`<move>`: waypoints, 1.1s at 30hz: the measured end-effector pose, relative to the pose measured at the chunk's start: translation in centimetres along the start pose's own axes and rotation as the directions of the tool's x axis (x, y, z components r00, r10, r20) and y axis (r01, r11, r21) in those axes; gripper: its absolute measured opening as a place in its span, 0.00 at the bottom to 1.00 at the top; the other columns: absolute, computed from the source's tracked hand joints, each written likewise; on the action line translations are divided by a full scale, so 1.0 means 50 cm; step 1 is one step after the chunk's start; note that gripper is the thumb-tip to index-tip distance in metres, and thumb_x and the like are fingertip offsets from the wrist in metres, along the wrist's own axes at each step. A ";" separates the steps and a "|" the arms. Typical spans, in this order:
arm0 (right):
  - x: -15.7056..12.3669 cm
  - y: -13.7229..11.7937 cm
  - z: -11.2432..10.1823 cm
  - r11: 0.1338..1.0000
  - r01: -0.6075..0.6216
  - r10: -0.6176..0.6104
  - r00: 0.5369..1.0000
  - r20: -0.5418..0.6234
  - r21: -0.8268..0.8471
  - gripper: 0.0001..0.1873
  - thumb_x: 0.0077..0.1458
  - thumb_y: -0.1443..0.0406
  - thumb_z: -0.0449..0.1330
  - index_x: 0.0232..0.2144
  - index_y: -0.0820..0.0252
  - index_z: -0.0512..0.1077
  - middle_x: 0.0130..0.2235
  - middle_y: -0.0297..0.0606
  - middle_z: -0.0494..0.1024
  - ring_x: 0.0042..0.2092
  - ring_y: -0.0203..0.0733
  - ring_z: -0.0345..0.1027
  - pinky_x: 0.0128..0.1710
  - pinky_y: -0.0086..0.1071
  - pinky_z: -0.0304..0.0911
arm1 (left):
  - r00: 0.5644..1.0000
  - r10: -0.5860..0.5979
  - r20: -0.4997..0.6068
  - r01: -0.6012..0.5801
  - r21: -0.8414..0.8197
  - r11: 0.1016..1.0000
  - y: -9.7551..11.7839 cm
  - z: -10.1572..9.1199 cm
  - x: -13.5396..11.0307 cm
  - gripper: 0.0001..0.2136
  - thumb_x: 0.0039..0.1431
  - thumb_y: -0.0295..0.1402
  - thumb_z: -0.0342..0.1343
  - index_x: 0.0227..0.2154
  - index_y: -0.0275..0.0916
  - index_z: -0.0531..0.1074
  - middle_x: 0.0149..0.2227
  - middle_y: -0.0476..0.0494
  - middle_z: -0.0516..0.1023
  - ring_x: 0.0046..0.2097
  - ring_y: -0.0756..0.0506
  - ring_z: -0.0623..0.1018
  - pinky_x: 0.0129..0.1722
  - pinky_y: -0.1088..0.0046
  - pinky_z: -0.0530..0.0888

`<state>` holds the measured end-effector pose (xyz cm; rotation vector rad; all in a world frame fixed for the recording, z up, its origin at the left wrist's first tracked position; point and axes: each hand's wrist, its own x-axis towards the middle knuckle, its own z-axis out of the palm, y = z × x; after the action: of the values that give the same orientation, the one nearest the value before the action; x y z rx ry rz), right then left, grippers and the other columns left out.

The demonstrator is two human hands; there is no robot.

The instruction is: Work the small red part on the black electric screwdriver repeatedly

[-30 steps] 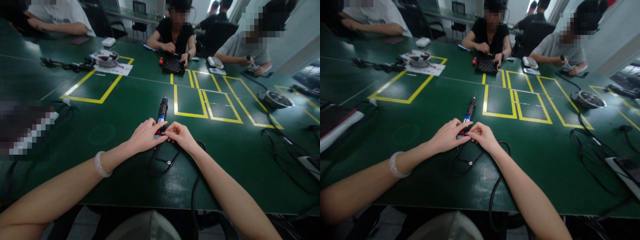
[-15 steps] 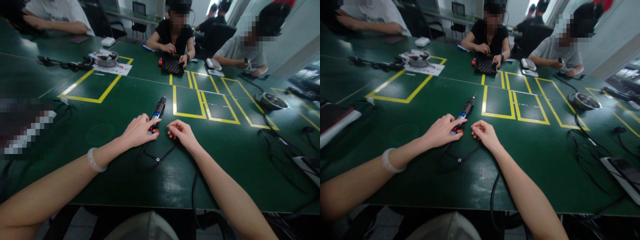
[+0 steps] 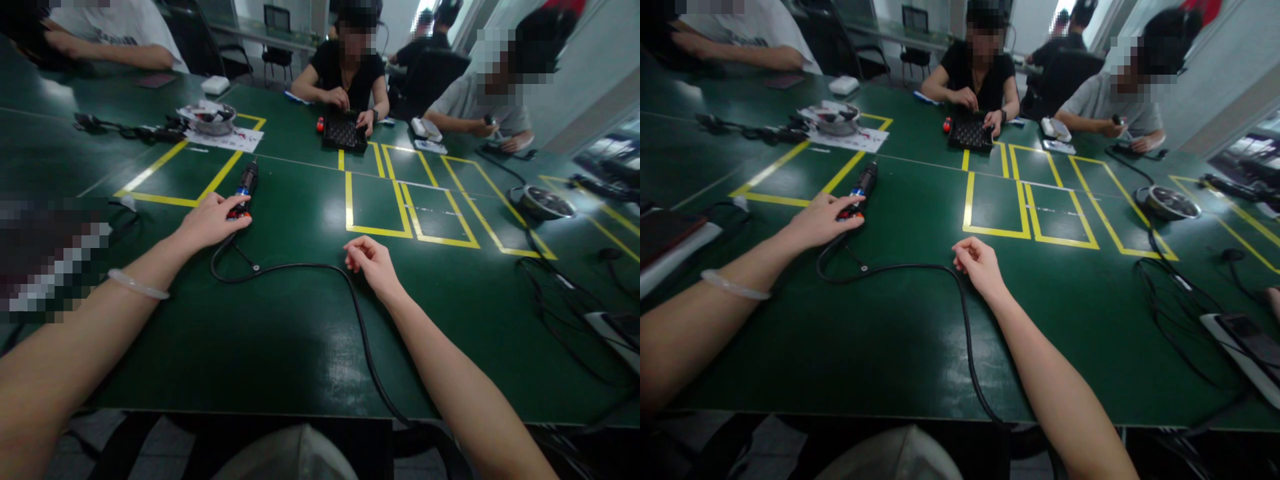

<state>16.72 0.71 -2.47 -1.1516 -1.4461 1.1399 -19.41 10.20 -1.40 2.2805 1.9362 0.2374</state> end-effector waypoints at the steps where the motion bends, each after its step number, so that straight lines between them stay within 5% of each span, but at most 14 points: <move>1: 0.000 0.002 0.000 1.000 -0.004 0.004 1.000 0.003 -0.003 0.11 0.55 0.57 0.60 0.32 0.60 0.71 0.23 0.32 0.73 0.24 0.33 0.65 0.23 0.27 0.58 | 1.000 -0.018 -0.005 0.018 0.000 1.000 -0.020 -0.005 0.006 0.33 0.61 0.57 0.43 0.66 0.51 0.57 0.48 0.38 0.61 0.50 0.37 0.65 0.52 0.56 0.64; 8: 0.001 0.009 0.000 0.999 -0.032 0.032 0.999 0.008 0.003 0.12 0.54 0.56 0.60 0.32 0.59 0.71 0.23 0.31 0.72 0.24 0.33 0.65 0.22 0.27 0.58 | 0.989 -0.145 -0.023 0.145 0.031 0.989 -0.132 -0.041 0.040 0.37 0.60 0.63 0.37 0.67 0.50 0.55 0.47 0.41 0.59 0.47 0.42 0.62 0.52 0.61 0.63; 13: 0.003 0.013 0.000 0.999 -0.039 0.039 0.999 0.018 0.006 0.11 0.54 0.57 0.60 0.32 0.59 0.71 0.23 0.31 0.72 0.24 0.33 0.65 0.23 0.27 0.59 | 0.970 -0.244 -0.002 0.244 0.069 0.967 -0.166 -0.051 0.064 0.43 0.57 0.67 0.30 0.68 0.46 0.52 0.48 0.41 0.62 0.44 0.43 0.61 0.50 0.63 0.63; 18: 0.004 0.017 0.002 0.999 -0.043 0.042 0.998 0.038 0.012 0.12 0.54 0.56 0.61 0.32 0.60 0.70 0.23 0.31 0.72 0.24 0.32 0.65 0.22 0.26 0.59 | 0.974 -0.226 -0.003 0.224 0.151 0.963 -0.161 -0.047 0.068 0.44 0.58 0.66 0.27 0.69 0.43 0.50 0.52 0.38 0.62 0.42 0.43 0.62 0.49 0.61 0.63; 25: -0.001 0.013 0.007 0.999 -0.050 0.050 0.998 0.042 0.010 0.12 0.54 0.56 0.60 0.31 0.60 0.70 0.23 0.31 0.72 0.24 0.32 0.65 0.23 0.27 0.59 | 0.975 -0.223 -0.005 0.220 0.192 0.956 -0.148 -0.049 0.072 0.37 0.62 0.59 0.44 0.67 0.40 0.54 0.55 0.34 0.60 0.45 0.42 0.64 0.49 0.56 0.64; 33: 0.000 0.009 0.013 0.999 -0.022 0.024 0.999 0.034 -0.043 0.11 0.55 0.58 0.58 0.32 0.61 0.70 0.23 0.31 0.71 0.24 0.33 0.63 0.22 0.27 0.56 | 0.975 -0.221 -0.019 0.221 0.181 0.958 -0.078 -0.048 0.020 0.30 0.68 0.50 0.38 0.66 0.36 0.58 0.57 0.30 0.61 0.49 0.37 0.67 0.51 0.55 0.64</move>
<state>16.13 0.68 -2.99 -1.1858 -1.4937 1.1552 -23.50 11.84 0.18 2.1380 2.2751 0.0339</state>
